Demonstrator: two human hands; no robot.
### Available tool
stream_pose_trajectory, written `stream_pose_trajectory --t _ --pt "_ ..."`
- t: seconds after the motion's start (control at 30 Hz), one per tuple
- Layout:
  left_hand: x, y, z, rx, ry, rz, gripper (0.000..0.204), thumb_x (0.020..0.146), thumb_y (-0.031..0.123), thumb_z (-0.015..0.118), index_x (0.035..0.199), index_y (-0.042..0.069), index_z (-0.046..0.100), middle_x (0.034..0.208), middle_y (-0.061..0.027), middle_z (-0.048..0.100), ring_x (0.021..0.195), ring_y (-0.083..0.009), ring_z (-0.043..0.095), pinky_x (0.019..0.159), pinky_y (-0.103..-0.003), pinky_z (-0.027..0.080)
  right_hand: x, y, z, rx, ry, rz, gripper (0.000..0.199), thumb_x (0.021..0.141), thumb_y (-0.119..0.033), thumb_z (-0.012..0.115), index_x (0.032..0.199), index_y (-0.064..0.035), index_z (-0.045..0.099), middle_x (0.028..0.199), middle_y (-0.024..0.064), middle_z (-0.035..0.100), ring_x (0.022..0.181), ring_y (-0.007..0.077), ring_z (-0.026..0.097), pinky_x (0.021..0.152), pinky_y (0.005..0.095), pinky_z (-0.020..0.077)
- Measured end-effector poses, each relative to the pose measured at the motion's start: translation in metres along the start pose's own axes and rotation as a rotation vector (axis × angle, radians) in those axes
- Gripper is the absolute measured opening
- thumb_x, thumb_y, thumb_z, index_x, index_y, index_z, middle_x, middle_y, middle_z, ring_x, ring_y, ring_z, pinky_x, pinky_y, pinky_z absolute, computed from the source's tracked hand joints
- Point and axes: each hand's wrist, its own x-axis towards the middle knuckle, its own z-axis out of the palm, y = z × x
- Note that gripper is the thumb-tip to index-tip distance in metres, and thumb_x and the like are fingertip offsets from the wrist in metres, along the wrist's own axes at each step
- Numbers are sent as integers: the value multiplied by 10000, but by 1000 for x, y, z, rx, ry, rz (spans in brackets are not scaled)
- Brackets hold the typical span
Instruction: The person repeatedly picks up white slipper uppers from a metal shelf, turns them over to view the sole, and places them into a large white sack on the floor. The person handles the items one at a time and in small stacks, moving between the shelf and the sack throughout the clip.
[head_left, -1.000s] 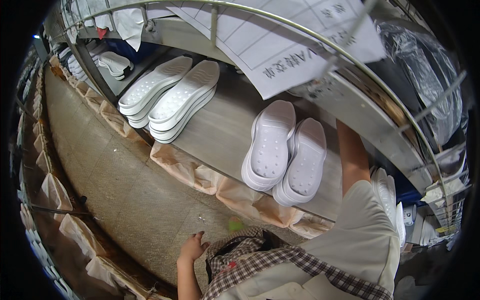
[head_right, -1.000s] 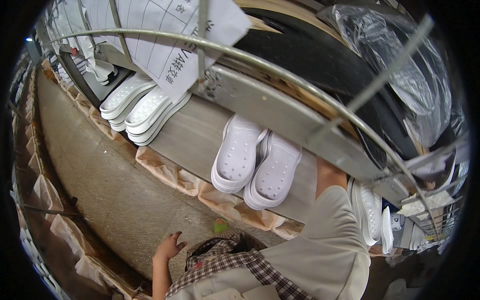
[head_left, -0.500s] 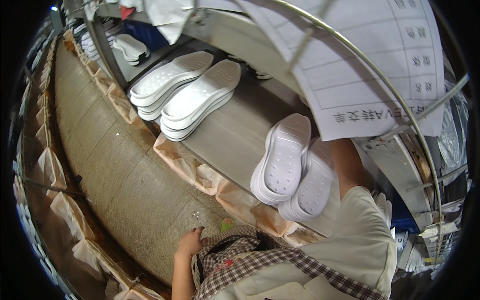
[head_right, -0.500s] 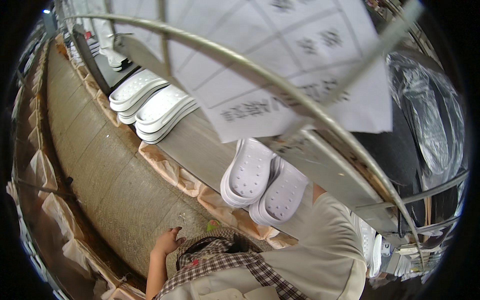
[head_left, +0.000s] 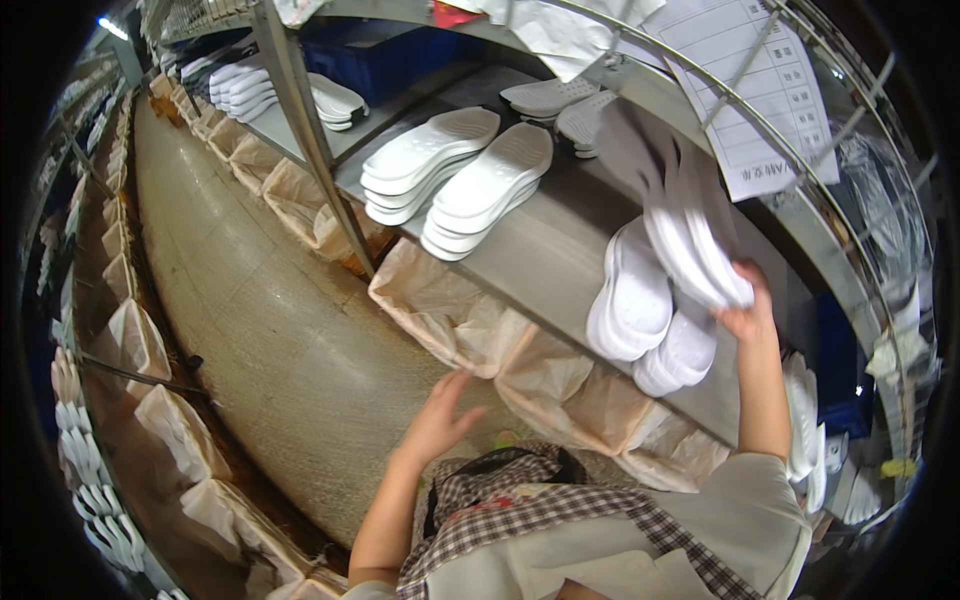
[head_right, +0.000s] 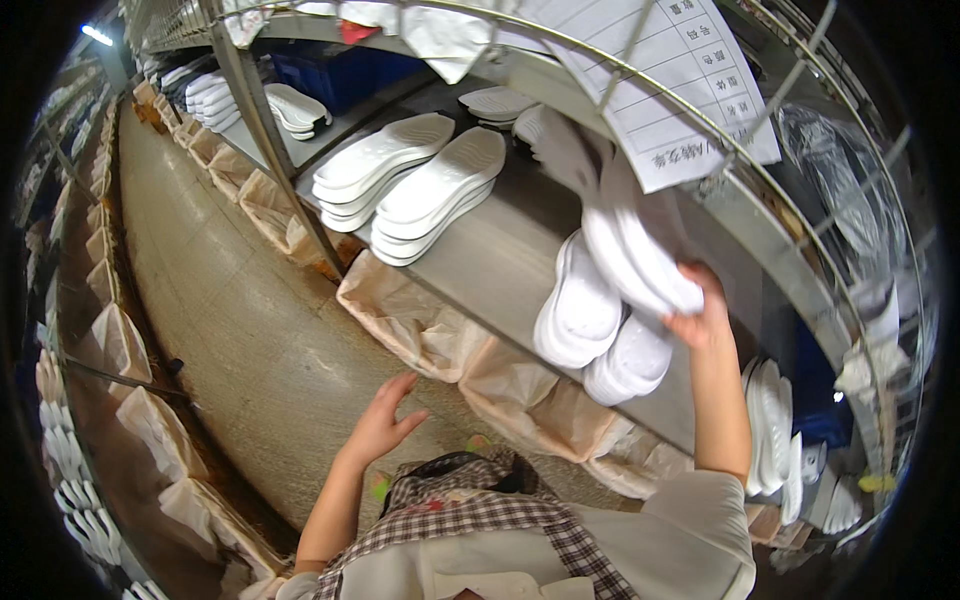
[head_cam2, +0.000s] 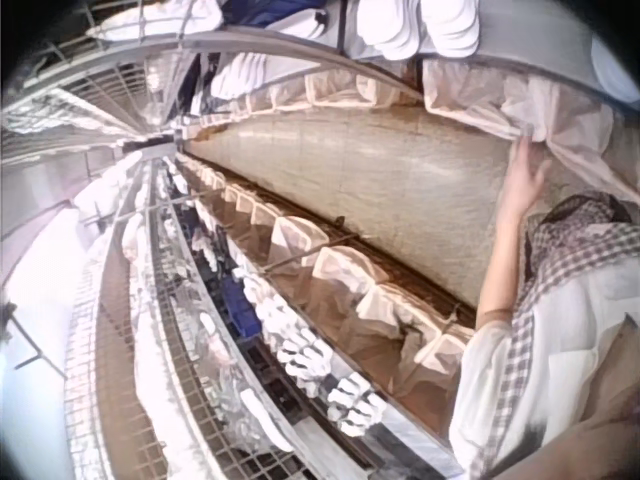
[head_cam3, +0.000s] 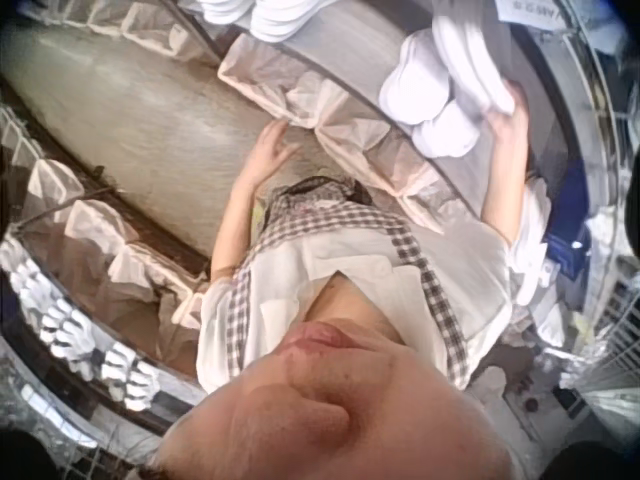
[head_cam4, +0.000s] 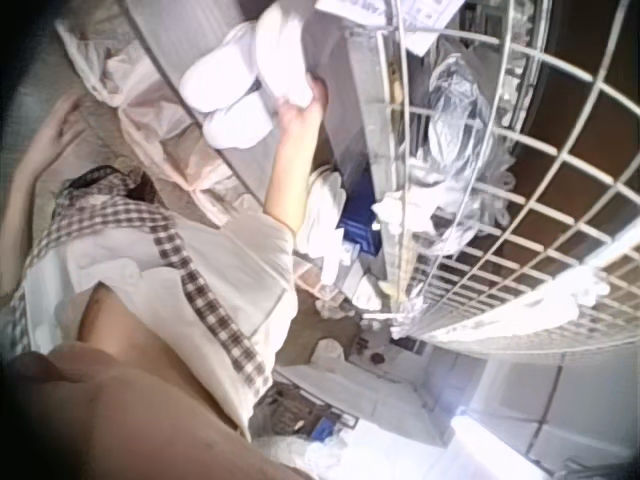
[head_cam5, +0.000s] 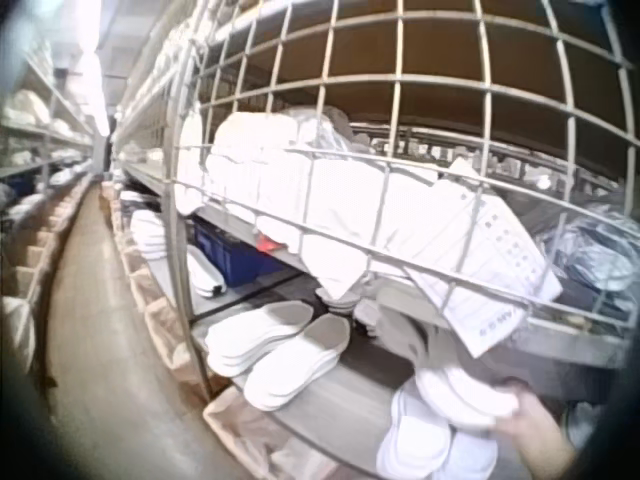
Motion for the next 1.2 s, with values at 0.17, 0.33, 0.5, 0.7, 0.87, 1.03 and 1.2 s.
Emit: stream_pose_trajectory --t 0.17,0.33,0.5,0.7,0.87,1.03,1.2 --pt "-7 61 -47 -765 36 248 749 818 84 636 1433 68 209 1464 -127 262 1290 -283 370 1031 -426 364 -108 111 117 -460 -129 -99 925 571 -167 704 1386 -14 294 1261 245 467 1205 340 456 932 448 471" --pt "-25 55 -92 -1378 294 65 646 888 151 560 1411 17 205 1411 -134 344 1272 -291 380 1077 -430 310 -140 212 209 -1163 -304 -382 1011 718 -119 722 1428 19 16 1394 320 247 1288 360 347 1052 435 342" --pt "-53 8 -129 -1447 323 323 700 848 289 667 1367 10 289 1336 -99 425 1219 -242 428 1023 -384 362 -151 257 253 -776 -560 -457 806 793 -279 695 1365 7 205 1434 232 250 1303 299 315 1039 413 319" --pt "-74 -15 -138 -1475 223 394 715 841 382 643 1363 25 309 1332 -98 450 1206 -250 461 1005 -402 401 -141 263 281 -313 -798 -313 401 834 -213 641 1113 -65 393 1438 182 276 1279 241 329 1037 392 296" --pt "-75 -21 -140 -1555 192 290 647 899 419 536 1354 11 324 1322 -122 466 1195 -275 481 993 -428 423 -144 258 295 -130 -742 -77 359 811 -156 646 1078 -73 422 1322 134 411 1215 203 389 1028 349 293" --pt "-78 -24 -125 -1836 80 178 615 944 437 427 1359 -3 315 1345 -152 446 1217 -300 463 1007 -453 414 -144 259 301 -211 -625 -29 316 837 -182 626 1070 -72 443 1084 69 503 1039 138 462 923 304 359" --pt "-76 -26 -112 -1878 81 -1 681 906 458 492 1386 20 289 1391 -150 396 1273 -298 397 1062 -465 336 -139 262 304 -300 -449 100 296 852 -274 613 1029 -103 448 1031 32 517 994 133 472 879 344 372"
